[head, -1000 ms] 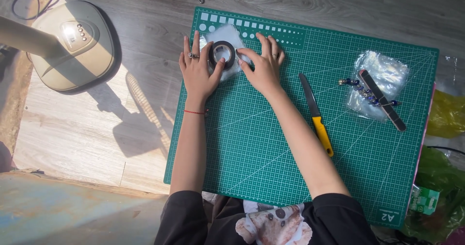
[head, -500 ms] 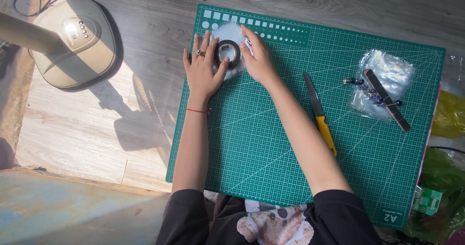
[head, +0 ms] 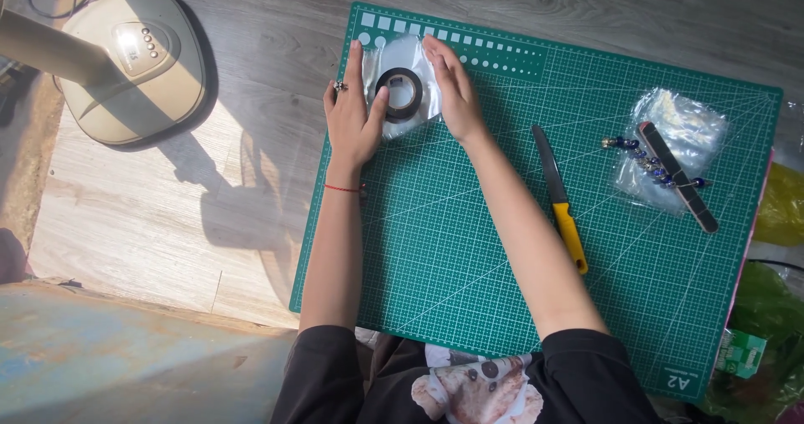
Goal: Cutting thin plastic strips or tape on a green cutting mat using a utility knife.
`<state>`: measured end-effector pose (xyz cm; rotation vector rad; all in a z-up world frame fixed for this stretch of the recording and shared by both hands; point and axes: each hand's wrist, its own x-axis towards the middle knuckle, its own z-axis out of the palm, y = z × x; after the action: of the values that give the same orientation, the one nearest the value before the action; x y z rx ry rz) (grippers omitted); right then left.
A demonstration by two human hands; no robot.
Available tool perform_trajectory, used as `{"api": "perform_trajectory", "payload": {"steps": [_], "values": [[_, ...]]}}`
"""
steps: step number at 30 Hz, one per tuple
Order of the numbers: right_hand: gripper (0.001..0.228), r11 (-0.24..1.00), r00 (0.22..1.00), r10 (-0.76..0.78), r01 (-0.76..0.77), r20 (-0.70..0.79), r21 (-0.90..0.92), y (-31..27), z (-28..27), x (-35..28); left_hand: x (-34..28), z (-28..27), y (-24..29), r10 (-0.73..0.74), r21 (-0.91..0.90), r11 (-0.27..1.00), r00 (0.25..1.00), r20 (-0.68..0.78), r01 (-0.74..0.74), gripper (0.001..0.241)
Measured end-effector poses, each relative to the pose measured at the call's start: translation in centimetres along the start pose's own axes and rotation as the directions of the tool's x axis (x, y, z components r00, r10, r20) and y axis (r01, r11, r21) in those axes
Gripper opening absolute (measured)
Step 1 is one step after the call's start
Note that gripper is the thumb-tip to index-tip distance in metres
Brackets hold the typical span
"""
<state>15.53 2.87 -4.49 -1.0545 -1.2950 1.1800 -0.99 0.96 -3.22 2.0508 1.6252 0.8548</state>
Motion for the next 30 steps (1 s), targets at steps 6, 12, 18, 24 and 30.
{"api": "perform_trajectory", "payload": {"steps": [6,12,18,24,30], "values": [[0.048,0.998,0.981,-0.061,0.056,-0.186,-0.031,-2.0,-1.3,-0.5,0.1,-0.3,-0.7,-0.041,-0.596,0.792,0.962,-0.269,-0.133,0.057],[0.019,0.952,0.993,0.105,-0.088,0.044,-0.292,-5.8,-1.9,-4.1,0.5,-0.8,-0.3,-0.099,-0.623,0.761,0.916,-0.388,-0.181,0.036],[0.025,0.555,0.870,0.152,0.317,0.469,-0.769,-4.6,0.3,-8.1,4.1,-1.6,-0.3,0.033,-0.089,0.995,0.980,-0.198,-0.051,0.036],[0.033,0.354,0.914,0.010,0.376,0.406,-0.856,-2.8,1.6,-7.9,7.7,1.4,-1.7,0.081,0.098,0.992,0.996,0.036,-0.084,0.059],[0.039,0.305,0.926,-0.007,0.362,0.378,-0.881,-3.0,2.0,-8.3,7.0,0.0,0.7,-0.059,0.083,0.996,0.981,0.183,0.045,0.063]]}}
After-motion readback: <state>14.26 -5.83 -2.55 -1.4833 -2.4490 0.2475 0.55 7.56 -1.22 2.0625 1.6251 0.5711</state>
